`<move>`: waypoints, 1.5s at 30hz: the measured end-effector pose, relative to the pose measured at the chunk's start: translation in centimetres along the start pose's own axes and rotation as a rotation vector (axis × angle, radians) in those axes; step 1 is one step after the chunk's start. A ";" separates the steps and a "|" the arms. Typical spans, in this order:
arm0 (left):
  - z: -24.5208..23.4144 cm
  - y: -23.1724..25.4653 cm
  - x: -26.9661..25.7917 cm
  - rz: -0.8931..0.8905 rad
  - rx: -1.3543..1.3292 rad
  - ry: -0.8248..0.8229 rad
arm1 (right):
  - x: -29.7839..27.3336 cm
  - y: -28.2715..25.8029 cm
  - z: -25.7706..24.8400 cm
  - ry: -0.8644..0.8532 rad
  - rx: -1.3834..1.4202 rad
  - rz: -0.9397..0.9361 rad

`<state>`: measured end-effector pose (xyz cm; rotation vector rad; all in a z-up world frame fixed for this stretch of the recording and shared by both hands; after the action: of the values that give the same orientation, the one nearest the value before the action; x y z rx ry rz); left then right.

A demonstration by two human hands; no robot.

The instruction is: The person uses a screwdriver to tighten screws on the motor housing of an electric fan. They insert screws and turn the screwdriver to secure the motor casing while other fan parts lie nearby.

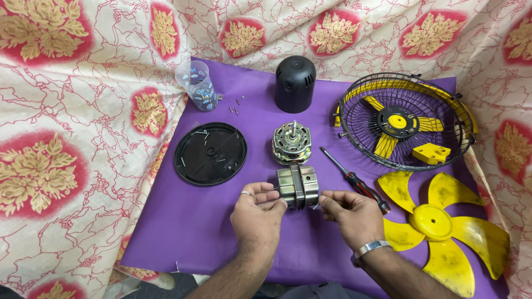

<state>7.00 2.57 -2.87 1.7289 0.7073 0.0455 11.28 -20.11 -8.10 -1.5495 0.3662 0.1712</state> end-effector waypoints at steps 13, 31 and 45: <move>1.2 1.1 -0.6 -0.039 0.094 0.014 | -0.4 1.0 1.7 0.145 0.378 0.203; 1.6 1.5 -1.0 0.095 0.045 0.006 | -1.1 1.4 2.6 0.099 0.349 0.250; 1.5 2.4 -1.8 0.181 0.128 0.001 | -0.5 -0.3 2.4 0.051 -0.014 0.116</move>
<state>7.15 0.13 -0.58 1.9119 0.5633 0.1287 11.20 -17.70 -7.65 -1.5488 0.4973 0.2251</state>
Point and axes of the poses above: each hand's wrist, its own x-axis towards the middle knuckle, its own z-axis out of the palm, y = z × x, the point moved 8 cm from there along x, towards the middle knuckle, and after that the axes turned 8 degrees about x, right-handed, at the moved point
